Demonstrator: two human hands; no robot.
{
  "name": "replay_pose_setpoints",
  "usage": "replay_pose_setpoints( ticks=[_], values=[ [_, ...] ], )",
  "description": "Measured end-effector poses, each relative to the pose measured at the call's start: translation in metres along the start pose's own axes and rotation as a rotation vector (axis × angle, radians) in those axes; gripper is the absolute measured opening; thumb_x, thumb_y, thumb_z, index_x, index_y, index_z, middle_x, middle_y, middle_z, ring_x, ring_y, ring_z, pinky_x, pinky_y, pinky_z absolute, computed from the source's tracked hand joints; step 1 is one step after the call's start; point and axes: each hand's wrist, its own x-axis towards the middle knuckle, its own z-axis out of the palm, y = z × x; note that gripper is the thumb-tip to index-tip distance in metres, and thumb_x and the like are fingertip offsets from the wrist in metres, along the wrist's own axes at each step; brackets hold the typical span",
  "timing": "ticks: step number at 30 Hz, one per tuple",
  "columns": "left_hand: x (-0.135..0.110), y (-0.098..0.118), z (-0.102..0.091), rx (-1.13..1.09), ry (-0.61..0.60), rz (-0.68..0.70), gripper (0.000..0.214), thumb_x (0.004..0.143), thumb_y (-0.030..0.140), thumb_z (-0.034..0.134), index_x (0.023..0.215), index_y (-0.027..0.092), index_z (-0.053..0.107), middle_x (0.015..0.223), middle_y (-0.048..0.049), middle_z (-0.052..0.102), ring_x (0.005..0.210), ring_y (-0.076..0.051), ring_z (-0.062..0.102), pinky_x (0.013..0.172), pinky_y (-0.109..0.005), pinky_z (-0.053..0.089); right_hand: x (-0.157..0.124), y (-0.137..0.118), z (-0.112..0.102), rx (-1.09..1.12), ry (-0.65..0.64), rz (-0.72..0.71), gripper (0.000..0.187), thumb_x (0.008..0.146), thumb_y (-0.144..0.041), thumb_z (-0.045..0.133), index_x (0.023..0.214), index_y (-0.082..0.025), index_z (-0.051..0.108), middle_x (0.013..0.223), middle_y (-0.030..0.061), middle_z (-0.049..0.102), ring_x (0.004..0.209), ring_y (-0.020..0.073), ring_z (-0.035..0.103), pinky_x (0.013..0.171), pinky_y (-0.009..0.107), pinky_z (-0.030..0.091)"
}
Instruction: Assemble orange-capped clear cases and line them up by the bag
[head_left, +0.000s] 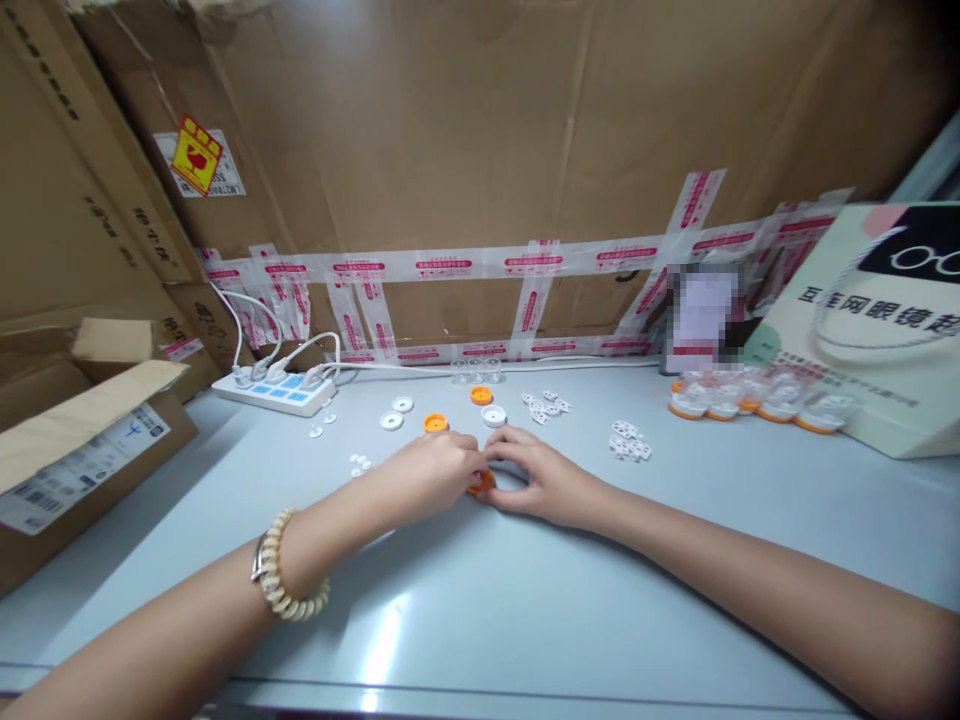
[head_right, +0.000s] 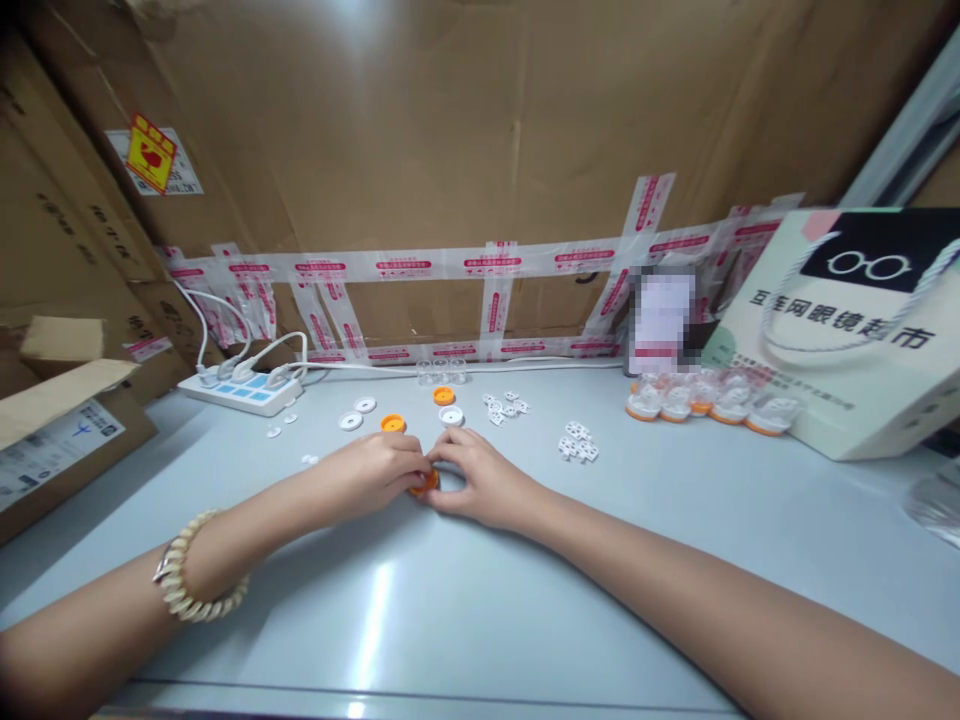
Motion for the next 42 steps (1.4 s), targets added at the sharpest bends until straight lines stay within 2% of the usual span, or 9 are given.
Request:
replay_pose_setpoints(
  ticks=[3,6,13,19,24,28,36,42],
  values=[
    [0.0,0.0,0.002,-0.031,0.009,-0.033,0.017,0.081,0.009,0.05,0.08,0.015,0.066,0.078,-0.005,0.064,0.07,-0.015,0.06,0.063,-0.023,0.044,0.0,0.0,0.001,0.006,0.001,-0.006,0.017,0.073,-0.024,0.062,0.089,-0.019,0.063,0.093,0.0062,0.054,0.092,0.0191,0.052,0.086,0.034,0.042],
    [-0.001,0.0,0.005,0.103,0.039,-0.009,0.015,0.078,0.007,0.051,0.079,0.013,0.064,0.073,-0.0051,0.063,0.065,-0.016,0.059,0.058,-0.024,0.042,0.001,0.0,0.001,0.011,-0.003,-0.014,0.016,0.072,-0.022,0.062,0.087,-0.018,0.063,0.093,0.0065,0.054,0.09,0.0191,0.053,0.085,0.033,0.043],
    [-0.007,0.007,0.003,0.431,0.078,0.22,0.011,0.077,0.006,0.053,0.081,0.01,0.062,0.075,-0.0077,0.063,0.062,-0.02,0.06,0.057,-0.031,0.044,0.002,0.004,0.002,0.044,0.016,-0.044,0.015,0.07,-0.017,0.061,0.085,-0.017,0.06,0.09,0.0064,0.055,0.088,0.0187,0.053,0.083,0.033,0.044],
    [-0.004,0.023,0.0,0.614,0.064,0.293,0.018,0.072,-0.001,0.048,0.064,0.009,0.061,0.061,-0.0083,0.059,0.051,-0.02,0.056,0.048,-0.03,0.04,0.003,0.004,0.002,0.026,0.028,-0.075,0.018,0.065,-0.008,0.06,0.081,-0.017,0.059,0.087,0.0057,0.056,0.086,0.0187,0.054,0.079,0.032,0.044],
    [-0.003,0.021,0.001,0.606,0.053,0.319,0.018,0.074,0.001,0.049,0.063,0.01,0.06,0.061,-0.0076,0.059,0.05,-0.019,0.056,0.049,-0.031,0.04,0.002,0.003,0.001,0.011,0.035,-0.093,0.018,0.064,-0.009,0.06,0.08,-0.017,0.059,0.086,0.0051,0.056,0.084,0.0187,0.055,0.078,0.033,0.045],
    [-0.004,0.014,0.004,0.544,0.032,0.287,0.014,0.074,0.001,0.052,0.069,0.011,0.061,0.066,-0.0071,0.062,0.052,-0.018,0.058,0.053,-0.031,0.042,0.002,0.004,0.002,0.015,0.035,-0.082,0.017,0.065,-0.009,0.06,0.08,-0.017,0.059,0.086,0.0053,0.057,0.085,0.0188,0.055,0.079,0.033,0.044],
    [-0.005,0.015,0.004,0.514,0.06,0.264,0.011,0.076,0.002,0.052,0.071,0.01,0.059,0.066,-0.0067,0.062,0.055,-0.018,0.058,0.055,-0.031,0.043,0.001,0.004,0.002,0.019,0.042,-0.077,0.015,0.066,-0.014,0.062,0.08,-0.017,0.06,0.087,0.0057,0.057,0.085,0.0188,0.055,0.079,0.033,0.045],
    [-0.008,0.008,0.004,0.466,0.088,0.231,0.01,0.079,0.005,0.051,0.073,0.011,0.055,0.068,-0.0059,0.059,0.06,-0.018,0.056,0.057,-0.03,0.043,0.001,0.0,0.001,0.021,0.038,-0.065,0.015,0.069,-0.022,0.065,0.082,-0.017,0.061,0.088,0.0061,0.057,0.085,0.0186,0.055,0.08,0.033,0.045]
  ],
)
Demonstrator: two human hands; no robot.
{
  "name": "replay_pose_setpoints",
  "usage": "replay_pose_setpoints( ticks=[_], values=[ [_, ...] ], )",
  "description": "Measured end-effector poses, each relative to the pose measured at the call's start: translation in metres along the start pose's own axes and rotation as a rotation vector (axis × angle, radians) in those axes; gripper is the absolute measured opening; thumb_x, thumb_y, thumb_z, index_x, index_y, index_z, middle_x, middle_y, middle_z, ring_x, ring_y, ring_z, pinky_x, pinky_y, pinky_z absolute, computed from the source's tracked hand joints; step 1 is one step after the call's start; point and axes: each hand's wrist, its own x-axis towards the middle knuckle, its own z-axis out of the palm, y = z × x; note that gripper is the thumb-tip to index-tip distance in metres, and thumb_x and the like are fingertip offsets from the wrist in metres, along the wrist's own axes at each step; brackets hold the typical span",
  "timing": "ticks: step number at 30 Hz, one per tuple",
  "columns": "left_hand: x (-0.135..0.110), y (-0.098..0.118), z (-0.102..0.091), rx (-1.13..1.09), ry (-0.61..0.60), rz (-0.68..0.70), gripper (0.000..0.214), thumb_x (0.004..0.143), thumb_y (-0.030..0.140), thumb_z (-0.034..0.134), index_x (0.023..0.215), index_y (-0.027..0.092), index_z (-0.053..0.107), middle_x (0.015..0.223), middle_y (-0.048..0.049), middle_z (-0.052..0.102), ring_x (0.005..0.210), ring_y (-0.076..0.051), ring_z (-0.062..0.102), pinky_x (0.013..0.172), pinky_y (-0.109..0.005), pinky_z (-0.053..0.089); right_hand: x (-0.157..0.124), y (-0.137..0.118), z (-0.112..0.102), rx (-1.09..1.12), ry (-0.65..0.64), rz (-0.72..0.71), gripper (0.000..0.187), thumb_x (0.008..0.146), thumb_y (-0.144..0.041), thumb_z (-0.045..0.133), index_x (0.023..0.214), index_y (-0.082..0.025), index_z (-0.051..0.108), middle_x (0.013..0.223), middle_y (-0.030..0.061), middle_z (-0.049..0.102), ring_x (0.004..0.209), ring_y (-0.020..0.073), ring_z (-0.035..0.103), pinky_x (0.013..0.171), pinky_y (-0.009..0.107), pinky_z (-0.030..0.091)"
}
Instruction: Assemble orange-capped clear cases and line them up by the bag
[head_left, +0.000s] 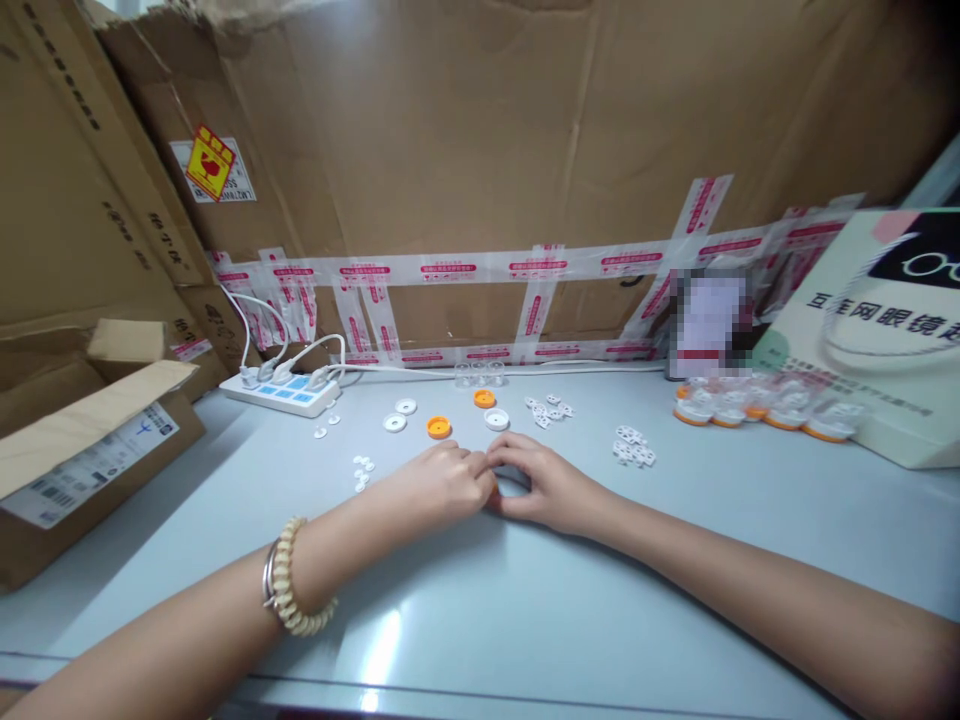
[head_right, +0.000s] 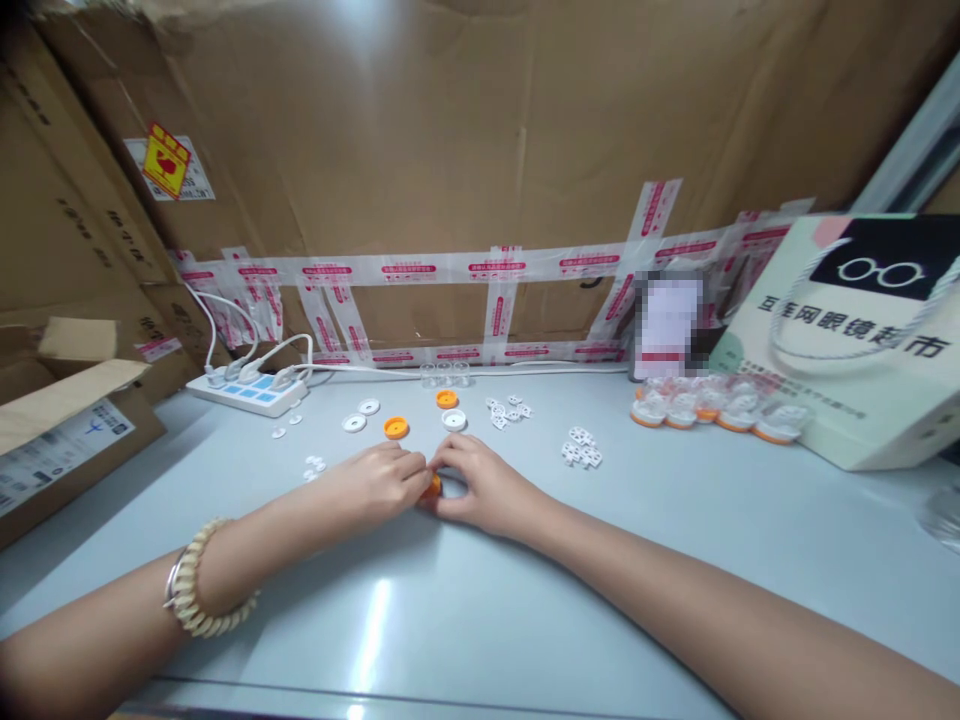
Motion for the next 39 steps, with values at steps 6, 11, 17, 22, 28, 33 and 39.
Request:
replay_pose_setpoints(
  ticks=[6,11,17,22,28,33,39],
  values=[
    [0.0,-0.001,0.012,-0.156,0.052,-0.156,0.01,0.085,0.011,0.043,0.086,0.01,0.053,0.075,-0.0068,0.056,0.067,-0.018,0.054,0.061,-0.029,0.044,0.0,-0.001,0.001,-0.008,0.008,-0.004,0.012,0.069,-0.02,0.065,0.08,-0.018,0.061,0.088,0.0054,0.058,0.086,0.0181,0.055,0.081,0.032,0.045],
    [0.003,-0.004,0.004,-0.298,-0.105,-0.32,0.01,0.084,0.014,0.042,0.088,0.01,0.051,0.083,-0.0075,0.055,0.068,-0.016,0.053,0.06,-0.026,0.045,-0.001,0.001,0.002,0.002,0.015,0.007,0.014,0.07,-0.021,0.064,0.083,-0.018,0.061,0.089,0.0053,0.057,0.085,0.0177,0.055,0.082,0.032,0.045],
    [-0.037,-0.051,-0.017,-0.1,-0.374,-0.624,0.018,0.083,0.013,0.038,0.091,0.01,0.054,0.09,-0.0127,0.059,0.079,-0.022,0.059,0.068,-0.032,0.047,-0.003,-0.001,-0.001,0.009,-0.01,0.059,0.015,0.071,-0.025,0.063,0.084,-0.019,0.061,0.093,0.0056,0.057,0.089,0.0183,0.055,0.084,0.034,0.045],
    [-0.088,-0.065,-0.016,0.006,-0.619,-0.722,0.02,0.081,0.008,0.038,0.084,0.008,0.058,0.084,-0.018,0.062,0.077,-0.027,0.064,0.064,-0.035,0.047,-0.003,-0.001,-0.002,0.018,-0.024,0.063,0.014,0.072,-0.025,0.062,0.085,-0.02,0.06,0.095,0.0055,0.056,0.091,0.0181,0.055,0.084,0.033,0.045],
    [-0.101,-0.053,-0.008,0.0,-0.525,-0.718,0.02,0.08,0.011,0.037,0.081,0.011,0.057,0.082,-0.0149,0.063,0.07,-0.025,0.064,0.065,-0.036,0.045,-0.003,0.0,-0.002,0.017,-0.014,0.064,0.013,0.072,-0.025,0.062,0.084,-0.021,0.06,0.094,0.005,0.057,0.091,0.0184,0.055,0.084,0.034,0.045],
    [-0.096,-0.056,-0.018,-0.092,-0.444,-0.706,0.023,0.083,0.015,0.035,0.079,0.014,0.058,0.081,-0.0107,0.062,0.069,-0.02,0.062,0.062,-0.029,0.044,-0.002,-0.001,-0.002,0.017,-0.019,0.065,0.013,0.072,-0.025,0.062,0.083,-0.021,0.059,0.094,0.005,0.057,0.091,0.0183,0.055,0.083,0.034,0.045],
    [-0.095,-0.065,-0.015,-0.44,-0.338,-0.677,0.021,0.081,0.017,0.04,0.086,0.017,0.061,0.088,-0.0067,0.064,0.076,-0.017,0.061,0.067,-0.024,0.045,-0.002,0.0,-0.001,0.021,-0.027,0.078,0.013,0.072,-0.024,0.062,0.083,-0.02,0.058,0.094,0.0052,0.056,0.091,0.0181,0.054,0.085,0.034,0.044]
  ],
)
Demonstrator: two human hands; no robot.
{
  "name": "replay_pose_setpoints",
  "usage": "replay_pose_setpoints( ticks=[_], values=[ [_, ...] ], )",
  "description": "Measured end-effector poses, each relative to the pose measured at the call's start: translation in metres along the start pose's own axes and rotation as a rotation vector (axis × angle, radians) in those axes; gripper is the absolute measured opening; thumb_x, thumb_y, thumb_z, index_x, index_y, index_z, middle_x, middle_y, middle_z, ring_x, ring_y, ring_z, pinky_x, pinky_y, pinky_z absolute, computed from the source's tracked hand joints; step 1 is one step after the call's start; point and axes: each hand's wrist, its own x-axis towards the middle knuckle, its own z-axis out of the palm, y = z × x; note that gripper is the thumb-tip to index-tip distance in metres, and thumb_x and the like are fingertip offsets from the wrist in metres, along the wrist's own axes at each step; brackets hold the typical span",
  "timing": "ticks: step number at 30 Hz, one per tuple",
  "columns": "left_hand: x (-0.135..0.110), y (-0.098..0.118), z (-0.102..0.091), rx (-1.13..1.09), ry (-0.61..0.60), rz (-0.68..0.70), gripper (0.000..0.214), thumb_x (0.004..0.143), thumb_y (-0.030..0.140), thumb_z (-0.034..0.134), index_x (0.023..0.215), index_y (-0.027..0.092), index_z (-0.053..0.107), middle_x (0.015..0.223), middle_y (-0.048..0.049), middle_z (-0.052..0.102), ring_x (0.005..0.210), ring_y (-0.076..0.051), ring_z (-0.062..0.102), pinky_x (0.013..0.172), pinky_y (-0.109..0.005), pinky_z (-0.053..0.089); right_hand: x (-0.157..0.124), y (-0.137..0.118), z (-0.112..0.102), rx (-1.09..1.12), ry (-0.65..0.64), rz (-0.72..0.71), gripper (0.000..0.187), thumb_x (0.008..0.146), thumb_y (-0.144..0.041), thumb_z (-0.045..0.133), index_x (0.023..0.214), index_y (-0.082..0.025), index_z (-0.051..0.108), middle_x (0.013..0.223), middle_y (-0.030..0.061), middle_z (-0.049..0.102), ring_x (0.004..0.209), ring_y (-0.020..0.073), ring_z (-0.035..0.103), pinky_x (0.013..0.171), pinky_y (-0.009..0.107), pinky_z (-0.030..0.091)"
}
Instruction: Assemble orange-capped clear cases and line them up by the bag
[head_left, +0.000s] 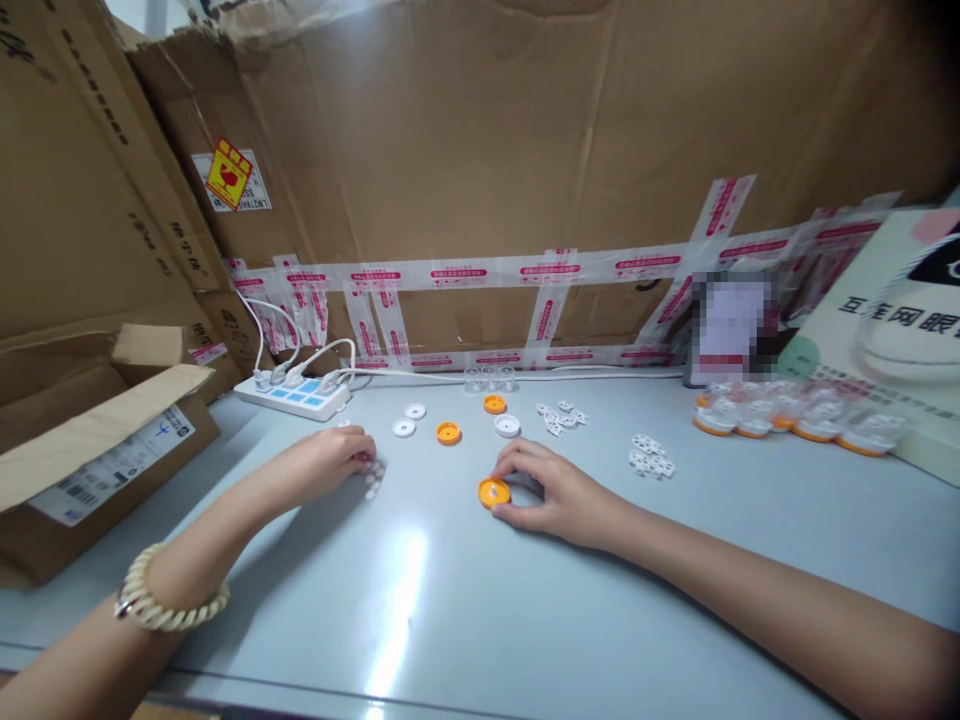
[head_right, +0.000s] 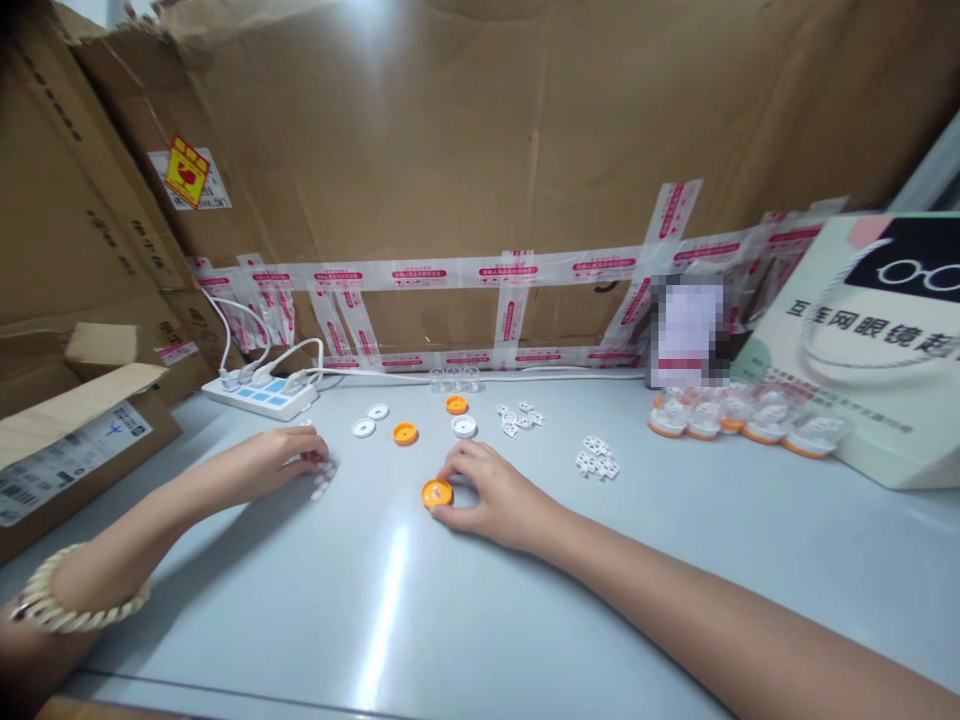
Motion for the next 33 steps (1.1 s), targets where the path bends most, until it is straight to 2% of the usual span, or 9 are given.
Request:
replay_pose_setpoints(
  ticks=[4,10,15,18,22,23,27,33],
  values=[
    [0.007,-0.008,0.001,-0.045,-0.004,0.046,0.023,0.08,0.018,0.041,0.084,0.015,0.064,0.085,-0.0066,0.067,0.076,-0.017,0.061,0.068,-0.024,0.045,0.0,0.001,0.0,0.0,-0.001,-0.011,0.013,0.072,-0.025,0.062,0.084,-0.02,0.059,0.094,0.0052,0.056,0.091,0.018,0.054,0.085,0.034,0.044],
    [0.008,-0.012,0.005,0.087,-0.005,0.122,0.023,0.078,0.017,0.043,0.082,0.015,0.066,0.081,-0.0071,0.066,0.072,-0.016,0.061,0.067,-0.023,0.044,-0.001,0.002,0.0,-0.004,0.009,-0.014,0.013,0.072,-0.025,0.062,0.083,-0.02,0.059,0.094,0.0055,0.056,0.091,0.0181,0.054,0.085,0.034,0.044],
    [0.011,-0.015,0.012,0.213,0.112,0.155,0.021,0.079,0.014,0.043,0.079,0.014,0.064,0.076,-0.0073,0.064,0.068,-0.017,0.06,0.064,-0.024,0.043,0.0,0.001,0.0,0.001,0.007,-0.008,0.014,0.071,-0.024,0.062,0.084,-0.019,0.059,0.094,0.0056,0.055,0.09,0.0178,0.054,0.085,0.034,0.043],
    [0.013,-0.001,0.009,0.278,0.254,0.281,0.02,0.081,0.014,0.042,0.077,0.014,0.062,0.072,-0.0062,0.063,0.065,-0.016,0.059,0.06,-0.024,0.043,0.0,0.001,-0.001,0.006,0.006,-0.009,0.014,0.071,-0.024,0.062,0.084,-0.019,0.059,0.094,0.0056,0.055,0.09,0.0177,0.054,0.085,0.034,0.043],
    [0.024,0.041,0.008,0.208,0.518,0.576,0.021,0.088,0.016,0.04,0.083,0.015,0.061,0.075,-0.0046,0.066,0.068,-0.015,0.06,0.065,-0.025,0.044,0.0,0.002,0.0,0.003,0.012,-0.016,0.015,0.071,-0.025,0.063,0.084,-0.019,0.059,0.093,0.0055,0.055,0.09,0.018,0.054,0.085,0.034,0.043],
    [0.028,0.05,0.01,0.199,0.552,0.641,0.021,0.088,0.016,0.04,0.083,0.015,0.061,0.075,-0.0044,0.066,0.068,-0.014,0.06,0.065,-0.025,0.043,0.0,0.003,0.0,0.003,0.017,-0.023,0.016,0.071,-0.025,0.063,0.084,-0.019,0.059,0.093,0.0054,0.055,0.089,0.018,0.054,0.085,0.034,0.043],
    [0.044,0.074,0.022,0.213,0.561,0.811,0.022,0.089,0.015,0.041,0.076,0.015,0.059,0.069,-0.0029,0.065,0.066,-0.014,0.059,0.062,-0.026,0.041,0.0,0.005,0.001,0.005,0.036,-0.055,0.015,0.071,-0.025,0.063,0.085,-0.019,0.059,0.089,0.0045,0.055,0.087,0.0174,0.054,0.083,0.033,0.044],
    [0.05,0.074,0.035,0.196,0.579,0.847,0.02,0.089,0.014,0.043,0.075,0.015,0.057,0.067,-0.0018,0.064,0.061,-0.011,0.056,0.06,-0.026,0.037,0.001,0.006,0.001,0.002,0.034,-0.048,0.015,0.072,-0.026,0.062,0.085,-0.018,0.06,0.091,0.0051,0.055,0.089,0.0171,0.054,0.083,0.032,0.043]
  ],
)
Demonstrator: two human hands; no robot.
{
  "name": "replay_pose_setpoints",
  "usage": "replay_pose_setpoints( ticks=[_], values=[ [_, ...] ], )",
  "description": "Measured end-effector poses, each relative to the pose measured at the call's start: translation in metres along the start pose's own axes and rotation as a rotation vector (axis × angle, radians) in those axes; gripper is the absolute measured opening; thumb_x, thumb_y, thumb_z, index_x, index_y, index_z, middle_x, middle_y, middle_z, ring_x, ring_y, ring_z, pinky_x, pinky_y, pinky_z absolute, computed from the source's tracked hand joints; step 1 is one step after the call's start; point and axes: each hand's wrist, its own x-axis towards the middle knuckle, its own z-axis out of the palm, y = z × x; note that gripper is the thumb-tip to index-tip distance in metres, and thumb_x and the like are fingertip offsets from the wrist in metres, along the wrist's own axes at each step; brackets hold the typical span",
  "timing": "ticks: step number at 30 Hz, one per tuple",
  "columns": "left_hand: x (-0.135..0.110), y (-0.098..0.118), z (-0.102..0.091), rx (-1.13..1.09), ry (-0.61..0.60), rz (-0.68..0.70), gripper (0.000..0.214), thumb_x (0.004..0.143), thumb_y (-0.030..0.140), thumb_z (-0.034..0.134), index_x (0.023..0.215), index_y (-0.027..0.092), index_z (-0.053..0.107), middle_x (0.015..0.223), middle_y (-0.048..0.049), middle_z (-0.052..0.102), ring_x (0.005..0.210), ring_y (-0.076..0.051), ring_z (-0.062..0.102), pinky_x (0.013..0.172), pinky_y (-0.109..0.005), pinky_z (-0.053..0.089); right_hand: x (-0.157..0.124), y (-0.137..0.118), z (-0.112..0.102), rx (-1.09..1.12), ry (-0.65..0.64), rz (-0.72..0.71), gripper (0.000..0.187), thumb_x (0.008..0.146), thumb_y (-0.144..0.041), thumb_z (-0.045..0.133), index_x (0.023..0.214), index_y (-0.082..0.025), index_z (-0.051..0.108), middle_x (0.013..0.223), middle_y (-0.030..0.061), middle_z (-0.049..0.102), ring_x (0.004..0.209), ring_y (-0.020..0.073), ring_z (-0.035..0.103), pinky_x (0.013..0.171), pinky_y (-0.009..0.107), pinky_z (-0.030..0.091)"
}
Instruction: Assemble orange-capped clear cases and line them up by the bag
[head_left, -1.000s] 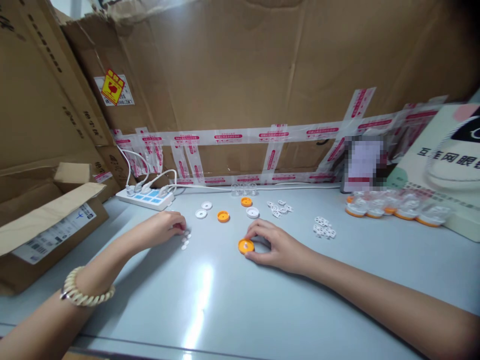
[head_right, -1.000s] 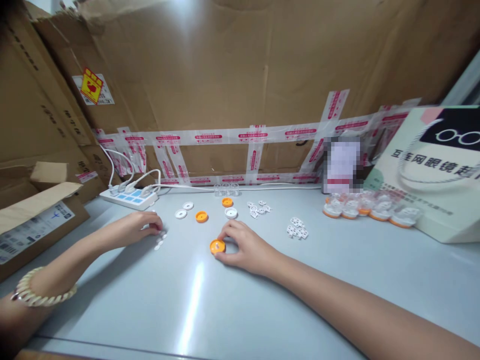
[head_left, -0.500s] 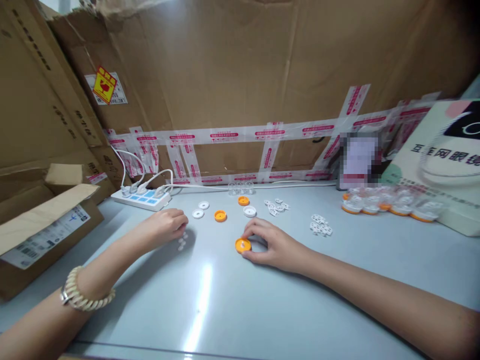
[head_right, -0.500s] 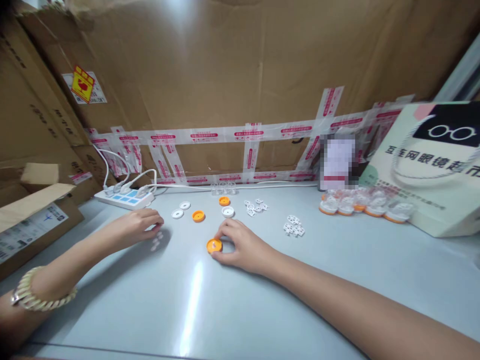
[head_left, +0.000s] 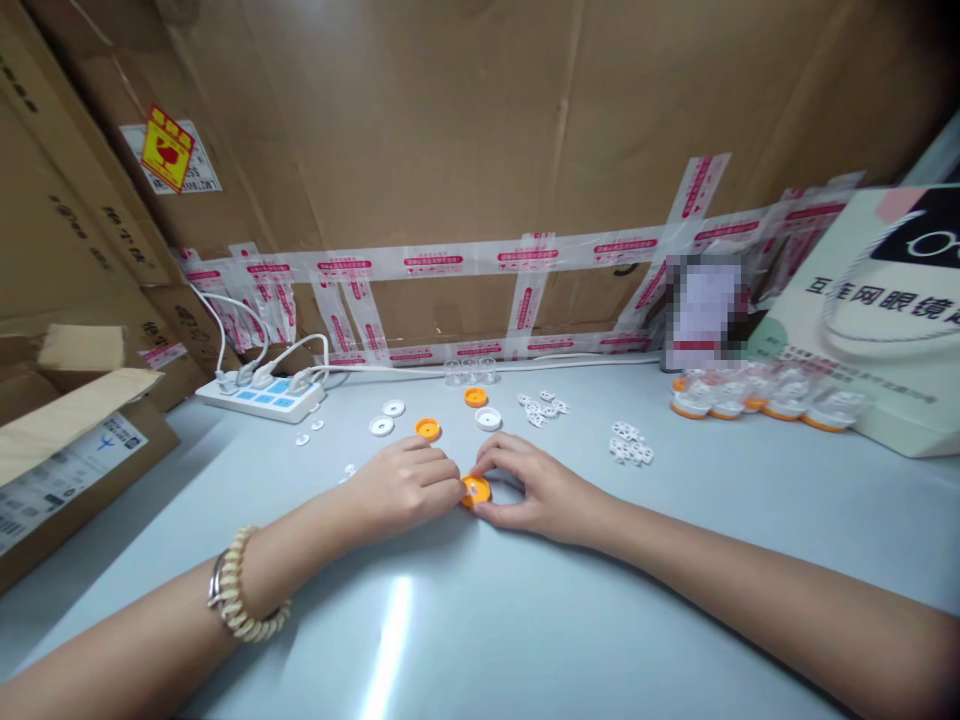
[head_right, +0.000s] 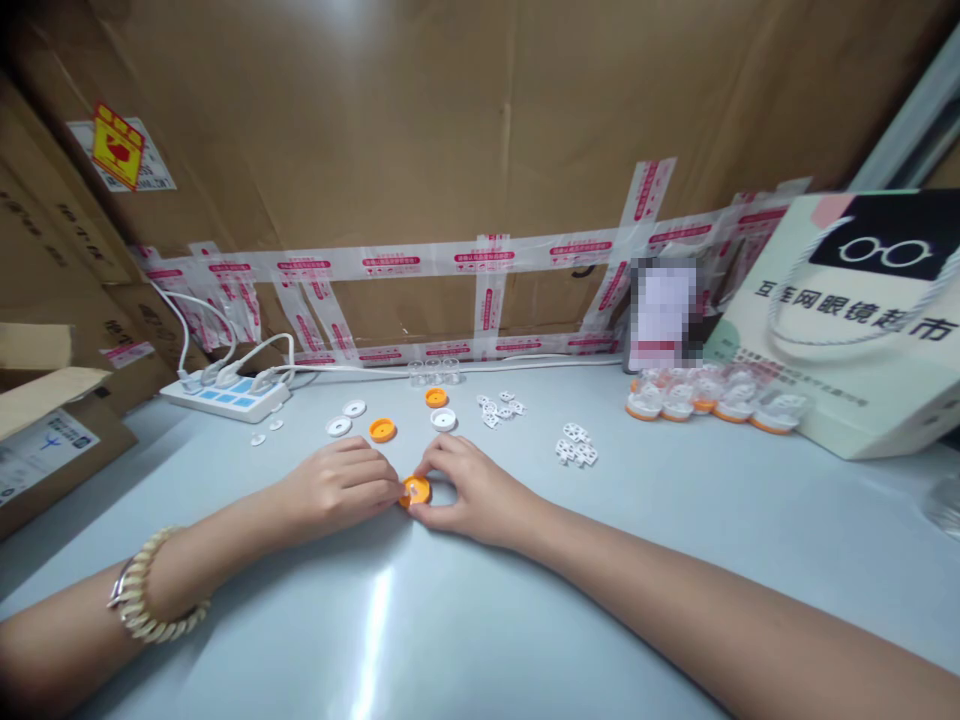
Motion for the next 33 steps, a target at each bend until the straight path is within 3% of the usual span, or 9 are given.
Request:
replay_pose_setpoints(
  ticks=[12,24,27,29,31,33],
  values=[
    [-0.002,0.002,0.002,-0.024,0.036,0.006,0.013,0.086,0.015,0.048,0.079,0.015,0.059,0.073,-0.0007,0.066,0.065,-0.011,0.057,0.066,-0.028,0.037,0.0,0.001,0.001,-0.011,-0.004,0.012,0.016,0.072,-0.028,0.064,0.083,-0.018,0.058,0.091,0.0048,0.055,0.088,0.0171,0.053,0.083,0.032,0.043],
    [-0.002,0.008,-0.001,-0.101,0.031,-0.112,0.013,0.083,0.018,0.05,0.085,0.018,0.063,0.079,-0.0012,0.068,0.072,-0.012,0.06,0.072,-0.03,0.037,0.0,0.0,0.0,-0.018,-0.011,0.016,0.016,0.071,-0.028,0.065,0.082,-0.018,0.058,0.091,0.0049,0.055,0.089,0.0174,0.053,0.084,0.033,0.042],
    [-0.003,-0.003,-0.014,-0.172,0.031,-0.233,0.016,0.084,0.02,0.048,0.085,0.017,0.064,0.081,-0.003,0.068,0.075,-0.013,0.061,0.074,-0.028,0.038,-0.001,0.0,0.0,-0.01,-0.012,0.005,0.016,0.072,-0.028,0.065,0.083,-0.019,0.058,0.092,0.0046,0.056,0.09,0.0173,0.053,0.084,0.033,0.043],
    [-0.011,-0.019,-0.029,-0.23,0.005,-0.409,0.02,0.086,0.021,0.045,0.088,0.016,0.064,0.084,-0.0046,0.068,0.079,-0.014,0.061,0.074,-0.027,0.04,-0.001,-0.001,0.0,-0.001,-0.016,0.014,0.017,0.072,-0.028,0.065,0.084,-0.019,0.058,0.091,0.0041,0.056,0.09,0.0173,0.053,0.083,0.033,0.043],
    [-0.024,-0.038,-0.044,-0.304,-0.142,-0.6,0.021,0.085,0.025,0.045,0.086,0.017,0.065,0.083,-0.0043,0.068,0.075,-0.014,0.06,0.069,-0.024,0.041,-0.001,-0.002,-0.001,0.006,-0.024,0.033,0.018,0.071,-0.029,0.066,0.084,-0.02,0.058,0.092,0.0039,0.056,0.09,0.0174,0.053,0.083,0.033,0.043],
    [-0.038,-0.054,-0.056,-0.408,-0.398,-0.744,0.018,0.08,0.028,0.051,0.084,0.018,0.066,0.083,-0.0026,0.068,0.073,-0.014,0.06,0.065,-0.022,0.042,0.0,-0.003,-0.001,0.011,-0.034,0.053,0.02,0.07,-0.031,0.067,0.084,-0.02,0.058,0.093,0.0041,0.056,0.09,0.0177,0.054,0.084,0.033,0.043]
  ],
)
